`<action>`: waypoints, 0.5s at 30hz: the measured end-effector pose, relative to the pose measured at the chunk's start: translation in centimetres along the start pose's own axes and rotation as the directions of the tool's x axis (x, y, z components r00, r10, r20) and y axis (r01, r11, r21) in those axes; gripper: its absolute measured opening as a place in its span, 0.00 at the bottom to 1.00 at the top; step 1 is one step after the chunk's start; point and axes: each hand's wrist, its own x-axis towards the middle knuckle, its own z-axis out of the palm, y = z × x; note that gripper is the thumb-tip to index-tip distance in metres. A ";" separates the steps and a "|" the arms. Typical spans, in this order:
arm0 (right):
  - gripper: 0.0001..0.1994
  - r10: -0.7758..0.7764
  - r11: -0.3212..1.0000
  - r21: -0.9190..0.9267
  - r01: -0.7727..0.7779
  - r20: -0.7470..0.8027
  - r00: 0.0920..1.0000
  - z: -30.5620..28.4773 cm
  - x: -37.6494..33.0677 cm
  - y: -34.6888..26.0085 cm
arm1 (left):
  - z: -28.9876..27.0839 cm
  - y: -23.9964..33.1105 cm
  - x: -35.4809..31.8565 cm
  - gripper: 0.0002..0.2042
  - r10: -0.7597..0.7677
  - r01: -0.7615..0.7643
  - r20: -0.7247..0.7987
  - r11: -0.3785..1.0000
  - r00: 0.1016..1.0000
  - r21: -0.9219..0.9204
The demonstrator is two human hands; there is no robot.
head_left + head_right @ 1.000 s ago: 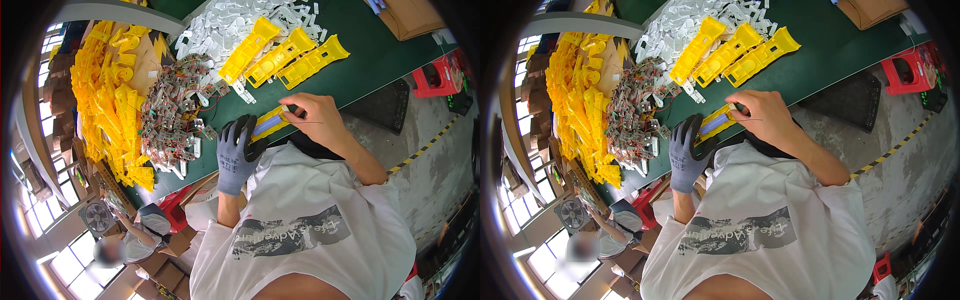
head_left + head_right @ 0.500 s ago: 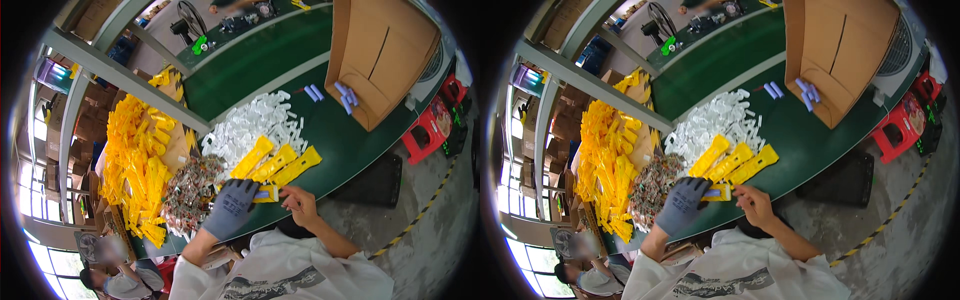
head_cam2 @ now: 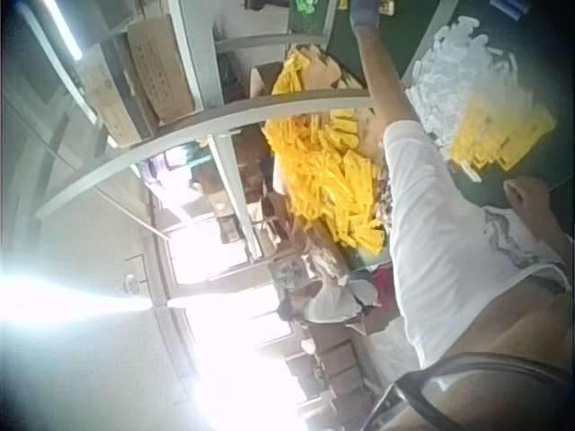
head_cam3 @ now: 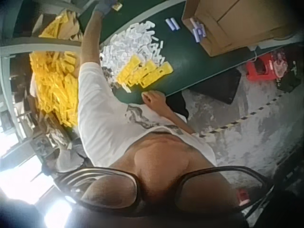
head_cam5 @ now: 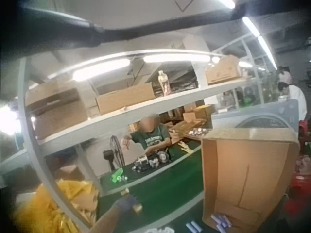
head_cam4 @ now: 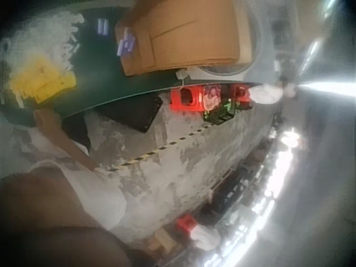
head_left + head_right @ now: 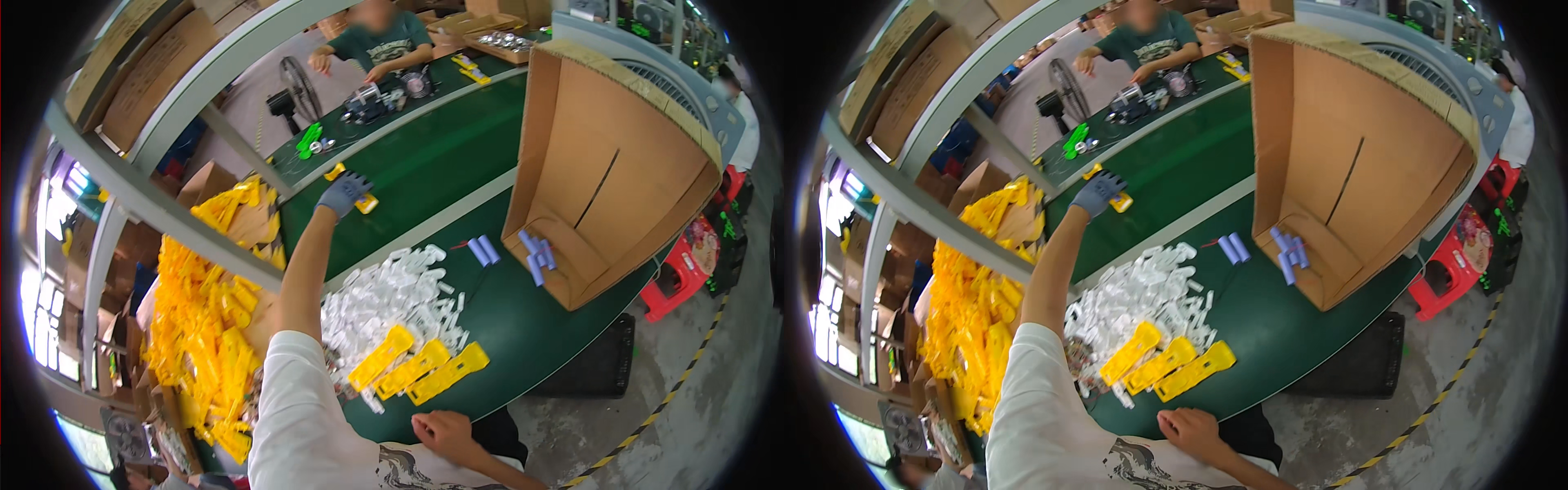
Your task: Assembling components into yellow plastic housings, including circuit boards and batteries on a factory production line.
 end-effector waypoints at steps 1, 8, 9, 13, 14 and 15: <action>0.05 0.020 1.000 -0.007 -0.020 -0.007 1.000 0.1 -0.1 0.1 | 0.7 -1.1 1.0 0.17 0.052 -0.054 0.034 0.997 0.998 0.057; 0.08 0.095 0.993 -0.066 -0.096 -0.025 0.995 1.4 -1.9 1.1 | 6.6 -5.4 1.8 0.16 0.109 -0.164 0.217 0.953 0.970 0.256; 0.08 0.096 0.992 -0.078 -0.096 -0.007 0.995 1.1 -1.7 1.1 | 6.9 -4.9 2.1 0.16 0.102 -0.153 0.212 0.959 0.972 0.240; 0.07 0.131 0.990 -0.053 -0.127 0.067 0.989 -0.1 -0.3 0.3 | 6.8 -3.7 2.5 0.18 0.098 -0.139 0.137 0.932 0.986 0.333; 0.07 0.082 0.996 -0.025 -0.081 0.048 0.995 -0.1 -0.1 0.3 | 7.0 -4.5 1.6 0.18 0.100 -0.130 0.104 0.933 0.989 0.336; 0.07 0.072 0.997 -0.024 -0.072 0.012 0.997 -0.1 0.0 0.6 | 5.4 -2.9 3.6 0.18 0.022 -0.075 0.200 0.962 0.980 0.261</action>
